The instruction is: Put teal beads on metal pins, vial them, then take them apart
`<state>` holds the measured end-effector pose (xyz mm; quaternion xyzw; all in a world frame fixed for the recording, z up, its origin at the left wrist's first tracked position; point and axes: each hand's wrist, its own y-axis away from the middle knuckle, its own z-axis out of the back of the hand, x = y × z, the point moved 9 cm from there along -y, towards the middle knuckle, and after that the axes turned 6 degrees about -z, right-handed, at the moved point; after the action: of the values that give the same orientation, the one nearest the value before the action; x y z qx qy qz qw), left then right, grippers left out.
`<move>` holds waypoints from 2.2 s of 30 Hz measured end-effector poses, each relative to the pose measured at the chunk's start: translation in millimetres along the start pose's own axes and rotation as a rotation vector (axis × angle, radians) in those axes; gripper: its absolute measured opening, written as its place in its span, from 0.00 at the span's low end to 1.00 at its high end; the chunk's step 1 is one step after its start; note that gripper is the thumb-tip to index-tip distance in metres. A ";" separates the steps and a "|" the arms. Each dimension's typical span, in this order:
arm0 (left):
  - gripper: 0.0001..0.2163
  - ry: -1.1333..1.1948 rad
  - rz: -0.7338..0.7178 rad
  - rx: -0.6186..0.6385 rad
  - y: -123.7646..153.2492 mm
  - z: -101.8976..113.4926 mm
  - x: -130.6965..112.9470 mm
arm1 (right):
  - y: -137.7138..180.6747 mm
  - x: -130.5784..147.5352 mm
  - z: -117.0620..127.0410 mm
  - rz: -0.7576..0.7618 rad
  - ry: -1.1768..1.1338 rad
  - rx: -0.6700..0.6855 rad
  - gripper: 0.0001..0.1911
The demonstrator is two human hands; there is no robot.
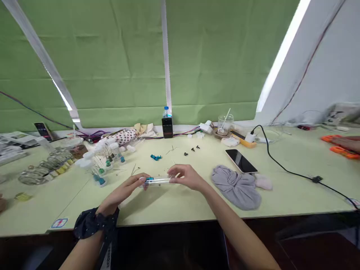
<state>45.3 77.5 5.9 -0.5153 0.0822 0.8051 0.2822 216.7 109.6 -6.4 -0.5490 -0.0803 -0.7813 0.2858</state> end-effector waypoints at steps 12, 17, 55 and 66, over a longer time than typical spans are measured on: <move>0.16 0.240 0.091 -0.401 -5.3 32.7 50.7 | -48.9 -82.1 27.2 -0.186 0.575 -0.223 0.16; 0.16 0.332 0.105 -0.467 -3.3 39.0 59.9 | -69.4 -90.7 18.6 -0.162 0.650 -0.203 0.05; 0.16 0.293 0.068 -0.359 -5.6 27.7 49.6 | -56.1 -34.5 -8.6 -0.170 -0.536 0.025 0.18; 0.16 0.353 0.027 -0.320 -6.7 25.1 46.0 | -58.0 -44.5 15.9 -0.120 -0.424 -0.235 0.17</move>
<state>15.1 110.7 -21.9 -0.6851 0.0085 0.7088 0.1676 209.1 180.4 -29.6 -0.7245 -0.0794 -0.6680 0.1500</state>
